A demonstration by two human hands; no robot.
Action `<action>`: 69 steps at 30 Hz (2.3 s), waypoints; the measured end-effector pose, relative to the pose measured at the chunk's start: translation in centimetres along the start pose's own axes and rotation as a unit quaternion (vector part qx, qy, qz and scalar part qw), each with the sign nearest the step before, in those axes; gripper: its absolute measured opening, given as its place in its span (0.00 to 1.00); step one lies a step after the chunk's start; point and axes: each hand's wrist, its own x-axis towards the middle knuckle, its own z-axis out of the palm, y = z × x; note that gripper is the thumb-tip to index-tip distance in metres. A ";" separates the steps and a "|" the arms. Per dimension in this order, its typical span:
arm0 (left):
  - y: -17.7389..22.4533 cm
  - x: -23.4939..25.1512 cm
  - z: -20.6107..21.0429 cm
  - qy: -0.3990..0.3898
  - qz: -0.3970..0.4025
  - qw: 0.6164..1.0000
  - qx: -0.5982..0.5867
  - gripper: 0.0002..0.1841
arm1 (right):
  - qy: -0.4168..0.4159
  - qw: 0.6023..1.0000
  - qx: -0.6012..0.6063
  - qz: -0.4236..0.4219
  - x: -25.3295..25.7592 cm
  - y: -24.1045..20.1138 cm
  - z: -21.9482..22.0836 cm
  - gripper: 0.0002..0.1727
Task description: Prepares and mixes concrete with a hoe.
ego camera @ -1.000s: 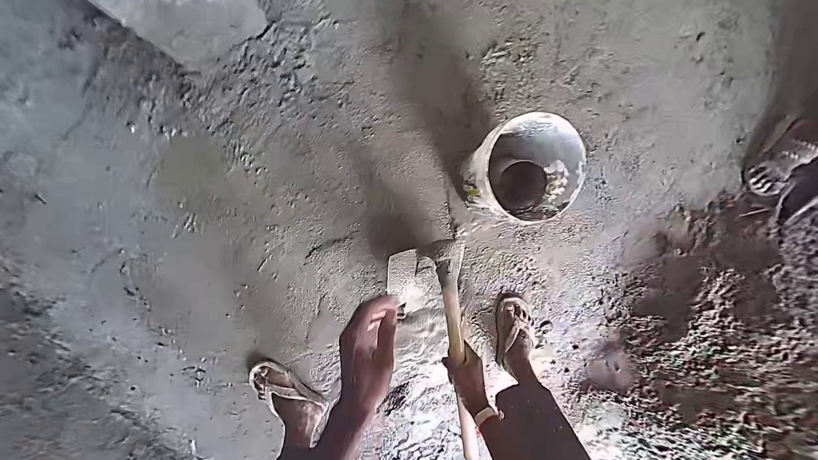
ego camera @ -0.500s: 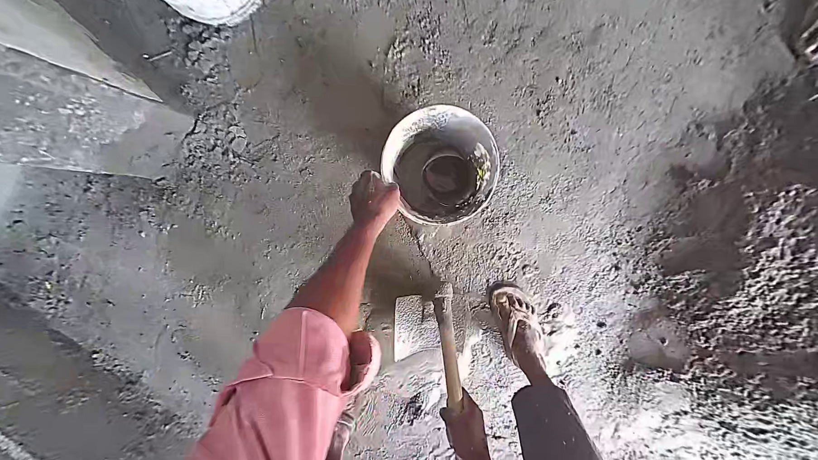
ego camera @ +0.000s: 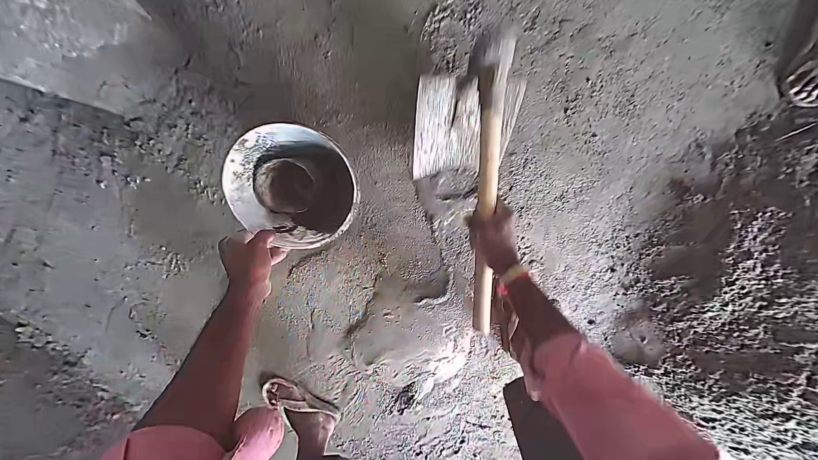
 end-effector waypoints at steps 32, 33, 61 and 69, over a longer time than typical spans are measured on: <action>-26.0 -28.4 -7.3 -0.281 -0.098 0.954 0.037 0.21 | 0.058 0.998 0.015 0.019 -6.1 4.1 2.0 0.13; -26.0 -28.0 -7.3 -0.284 -0.089 0.954 0.033 0.21 | 0.075 0.996 0.034 -0.020 -1.4 2.7 1.1 0.10; -26.1 -21.5 -21.7 -0.360 0.076 0.917 0.155 0.23 | 0.210 0.931 0.283 0.097 -38.6 12.3 14.4 0.07; -29.8 -30.1 -22.1 -0.311 0.271 0.768 0.489 0.37 | 0.195 0.913 0.287 0.213 -35.4 12.4 12.2 0.11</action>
